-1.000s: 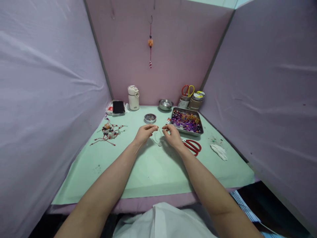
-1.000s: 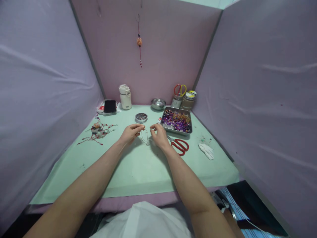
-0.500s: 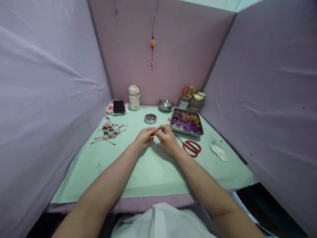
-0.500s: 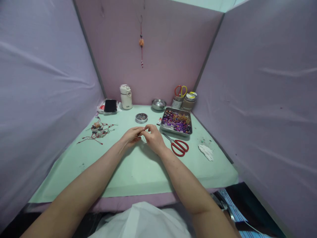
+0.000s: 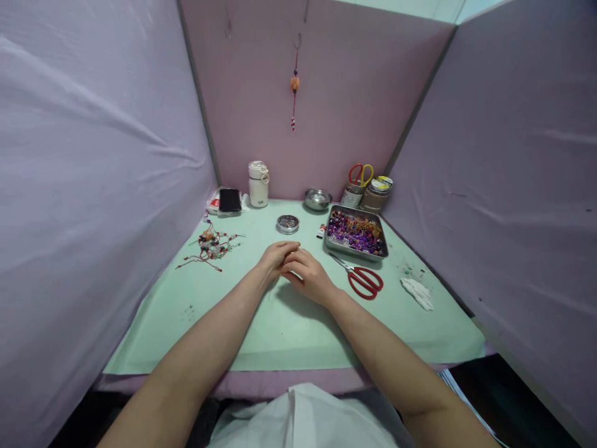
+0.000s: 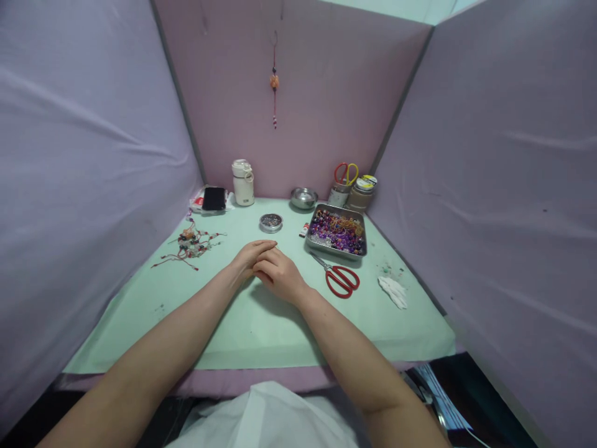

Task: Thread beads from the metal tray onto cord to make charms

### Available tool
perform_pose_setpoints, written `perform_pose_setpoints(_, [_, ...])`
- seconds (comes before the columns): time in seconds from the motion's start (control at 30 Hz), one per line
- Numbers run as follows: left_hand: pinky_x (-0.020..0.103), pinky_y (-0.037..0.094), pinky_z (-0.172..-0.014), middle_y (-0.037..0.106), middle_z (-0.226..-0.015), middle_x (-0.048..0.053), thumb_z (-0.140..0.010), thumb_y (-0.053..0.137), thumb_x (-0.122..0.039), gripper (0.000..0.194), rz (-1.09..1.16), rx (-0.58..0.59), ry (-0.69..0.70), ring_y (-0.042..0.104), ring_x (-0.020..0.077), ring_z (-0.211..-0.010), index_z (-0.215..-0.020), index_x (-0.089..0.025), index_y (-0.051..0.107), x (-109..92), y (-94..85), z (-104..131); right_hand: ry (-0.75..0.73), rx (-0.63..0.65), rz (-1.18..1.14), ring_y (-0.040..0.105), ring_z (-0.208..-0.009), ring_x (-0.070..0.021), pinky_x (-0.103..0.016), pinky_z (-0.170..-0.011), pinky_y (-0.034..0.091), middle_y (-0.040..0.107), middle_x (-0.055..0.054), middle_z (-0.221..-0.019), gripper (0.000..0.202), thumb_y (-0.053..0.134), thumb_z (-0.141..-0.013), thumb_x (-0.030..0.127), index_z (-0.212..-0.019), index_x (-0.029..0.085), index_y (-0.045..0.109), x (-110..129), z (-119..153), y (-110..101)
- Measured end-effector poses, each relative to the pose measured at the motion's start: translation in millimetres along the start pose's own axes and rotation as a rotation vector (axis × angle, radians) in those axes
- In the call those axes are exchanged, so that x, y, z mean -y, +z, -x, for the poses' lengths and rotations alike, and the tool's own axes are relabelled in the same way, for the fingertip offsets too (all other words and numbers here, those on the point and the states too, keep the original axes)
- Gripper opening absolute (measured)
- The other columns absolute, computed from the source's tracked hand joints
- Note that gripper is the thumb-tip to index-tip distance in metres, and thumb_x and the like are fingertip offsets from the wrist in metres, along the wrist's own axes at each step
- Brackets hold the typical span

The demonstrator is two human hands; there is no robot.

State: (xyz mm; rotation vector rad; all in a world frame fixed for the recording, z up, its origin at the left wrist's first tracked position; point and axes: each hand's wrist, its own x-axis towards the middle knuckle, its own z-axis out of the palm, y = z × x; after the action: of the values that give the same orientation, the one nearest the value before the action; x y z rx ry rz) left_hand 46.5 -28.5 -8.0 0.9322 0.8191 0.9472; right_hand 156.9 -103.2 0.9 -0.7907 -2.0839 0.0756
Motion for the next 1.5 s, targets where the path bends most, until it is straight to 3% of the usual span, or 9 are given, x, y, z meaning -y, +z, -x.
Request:
perform_pose_setpoints(0.23, [0.022, 0.032, -0.046, 0.057, -0.062, 0.000, -0.049, 0.081, -0.037, 0.035, -0.060, -0.110, 0.024, 0.040, 0.0062, -0.051, -0.069, -0.014, 0.064, -5.3, -1.6, 1.2, -0.055, -0.008, -0.046, 0.055, -0.088, -0.0190, -0.037, -0.080, 0.046, 0.064, -0.007, -0.091, 0.010, 0.051, -0.088, 0.021, -0.087, 0.023, 0.061, 12.5, -0.5, 3.4])
perform_pose_setpoints(0.4, [0.022, 0.027, -0.045, 0.057, -0.062, 0.000, -0.050, 0.080, -0.040, 0.037, -0.091, -0.141, 0.041, 0.036, 0.0061, -0.050, -0.070, -0.014, 0.064, -7.0, -2.7, 1.7, 0.006, 0.006, -0.123, 0.055, -0.090, -0.0196, -0.037, -0.081, 0.045, 0.063, -0.007, -0.091, 0.007, 0.053, -0.086, 0.024, -0.085, 0.023, 0.060, 18.5, -0.8, 4.4])
perform_pose_setpoints(0.47, [0.023, 0.026, -0.045, 0.060, -0.067, 0.002, -0.049, 0.079, -0.041, 0.038, -0.097, -0.152, 0.060, 0.036, 0.0061, -0.051, -0.072, -0.014, 0.065, -5.9, -3.7, 0.1, 0.103, -0.046, -0.152, 0.055, -0.086, -0.0189, -0.036, -0.078, 0.045, 0.061, -0.006, -0.086, 0.008, 0.053, -0.085, 0.025, -0.081, 0.023, 0.059, 17.2, -1.6, 4.8])
perform_pose_setpoints(0.67, [0.022, 0.029, -0.051, 0.066, -0.079, 0.005, -0.056, 0.075, -0.042, 0.035, -0.179, -0.178, 0.157, 0.046, 0.0094, -0.062, -0.079, -0.017, 0.068, -3.6, -3.1, -1.4, 0.580, -0.227, -0.223, 0.043, -0.060, -0.0132, -0.027, -0.060, 0.038, 0.051, 0.001, -0.066, 0.018, 0.053, -0.080, 0.030, -0.065, 0.020, 0.052, -5.7, -1.1, 4.4])
perform_pose_setpoints(0.8, [0.024, 0.033, -0.059, 0.067, -0.080, 0.004, -0.061, 0.072, -0.041, 0.029, -0.244, -0.166, 0.222, 0.053, 0.0124, -0.071, -0.079, -0.019, 0.070, -2.4, 0.6, 0.9, 0.722, -0.254, -0.314, 0.042, -0.059, -0.0125, -0.026, -0.059, 0.036, 0.048, 0.002, -0.061, 0.018, 0.053, -0.078, 0.032, -0.064, 0.020, 0.052, -16.6, -0.3, 1.4])
perform_pose_setpoints(0.97, [0.027, 0.039, -0.067, 0.069, -0.082, 0.006, -0.062, 0.071, -0.037, 0.026, -0.273, -0.139, 0.307, 0.057, 0.0157, -0.077, -0.078, -0.017, 0.071, -2.8, 5.3, 6.1, 0.745, -0.255, -0.361, 0.041, -0.058, -0.0118, -0.025, -0.060, 0.036, 0.046, 0.004, -0.059, 0.019, 0.053, -0.077, 0.033, -0.063, 0.019, 0.051, -16.2, -2.0, -1.4])
perform_pose_setpoints(1.5, [0.033, 0.044, -0.079, 0.071, -0.085, 0.007, -0.063, 0.072, -0.037, 0.024, -0.324, -0.107, 0.358, 0.061, 0.0201, -0.084, -0.076, -0.017, 0.072, -2.8, 6.3, 6.6, 0.784, -0.328, -0.403, 0.043, -0.060, -0.0115, -0.025, -0.061, 0.035, 0.051, 0.003, -0.062, 0.023, 0.058, -0.076, 0.038, -0.066, 0.017, 0.056, -24.3, -0.4, -4.9])
